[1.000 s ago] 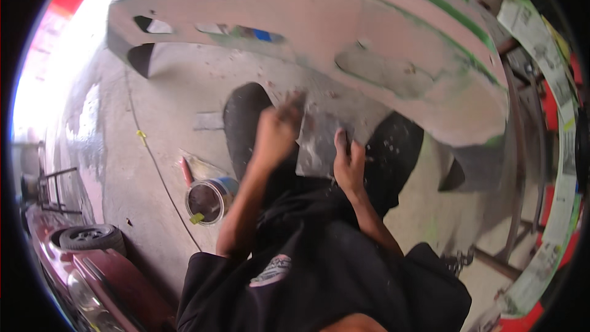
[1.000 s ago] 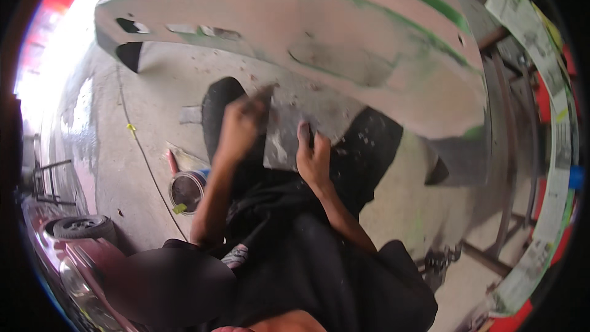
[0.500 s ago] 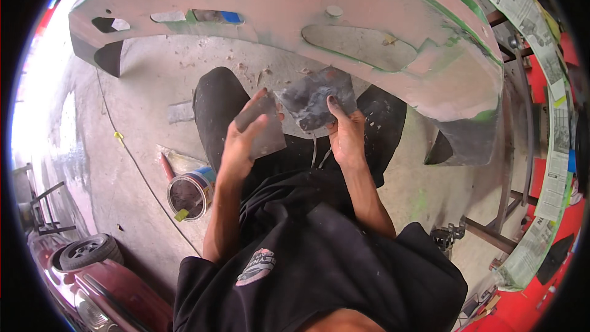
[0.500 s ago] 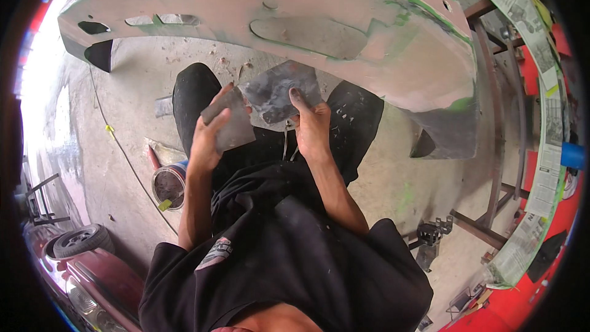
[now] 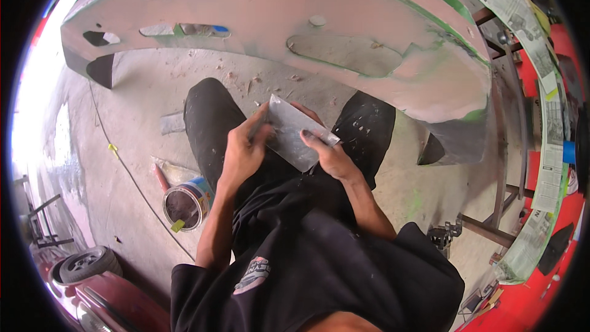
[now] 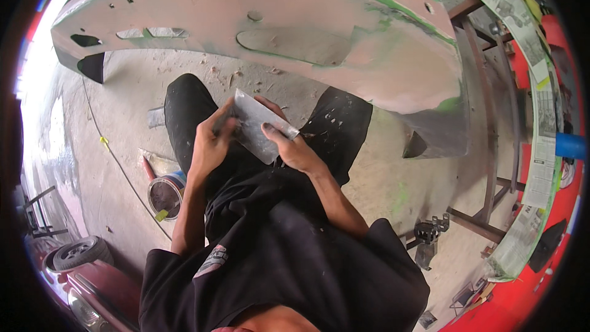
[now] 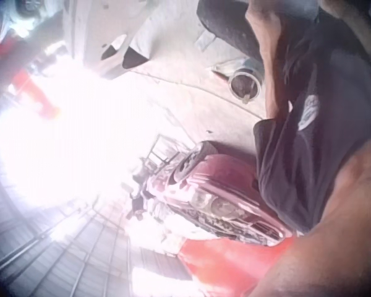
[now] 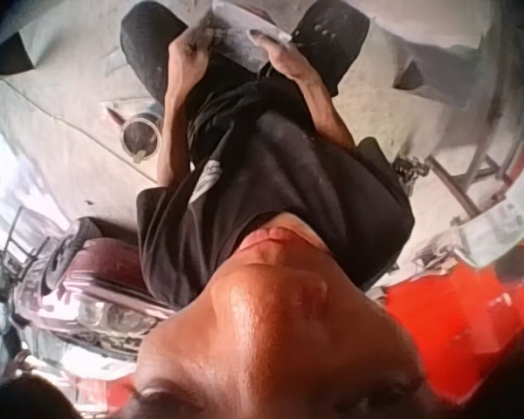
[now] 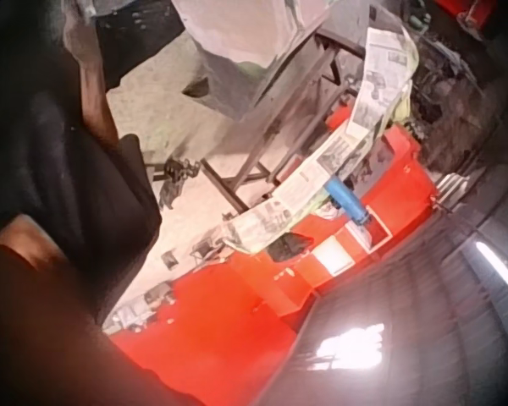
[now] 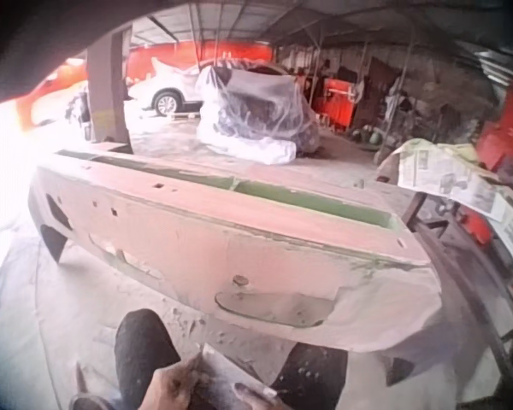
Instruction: Applying and smoothing white body filler onto a green car bumper using metal scrapers.
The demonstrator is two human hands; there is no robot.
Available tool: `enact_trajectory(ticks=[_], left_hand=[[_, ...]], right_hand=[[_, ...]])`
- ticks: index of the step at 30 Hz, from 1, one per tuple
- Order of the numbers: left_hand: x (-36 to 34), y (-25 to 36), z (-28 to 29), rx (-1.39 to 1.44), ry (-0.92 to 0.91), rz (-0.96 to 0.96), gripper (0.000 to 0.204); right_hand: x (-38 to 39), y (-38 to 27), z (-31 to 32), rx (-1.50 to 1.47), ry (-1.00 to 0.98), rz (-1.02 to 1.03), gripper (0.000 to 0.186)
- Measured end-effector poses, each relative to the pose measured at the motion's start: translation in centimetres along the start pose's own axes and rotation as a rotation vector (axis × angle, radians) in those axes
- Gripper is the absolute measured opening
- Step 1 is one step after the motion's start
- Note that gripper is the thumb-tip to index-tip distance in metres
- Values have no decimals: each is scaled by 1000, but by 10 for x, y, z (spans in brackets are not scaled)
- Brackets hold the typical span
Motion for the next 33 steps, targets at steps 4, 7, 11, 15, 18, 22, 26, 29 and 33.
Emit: enact_trajectory(ticks=[4,7,11,15,18,22,26,29,33], left_hand=[[0,35,11,-182,237,-16,35],[0,65,-18,-239,90,-222,42],[1,51,-17,-215,162,-62,41],[0,53,-19,-251,136,-149,40],[-2,51,-28,-212,40,-151,38],[-2,40,-18,-135,189,-23,33],[-4,36,-32,-202,45,22,34],[-9,45,-32,-203,59,-49,34],[-17,48,-23,-164,98,-45,34]], right_hand=[[0,-20,-14,328,13,308,56],[-7,-12,-23,205,-3,257,65],[0,-4,-37,311,-51,347,76],[3,0,-32,309,-92,328,76],[2,-2,-20,218,8,333,75],[7,-2,-23,287,-21,355,74],[8,-2,-14,236,-24,329,73],[14,-4,-13,273,20,358,72],[27,-2,-23,419,-34,344,71]])
Point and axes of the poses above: each hand's wrist, its own x-axis away from the middle knuckle, its own z-axis out of the back of the hand, y = z × x, the point moved 8 cm from there along -x, towards the middle knuckle, and after that the axes turned 11 degrees about -z, right-handed, at the moved point
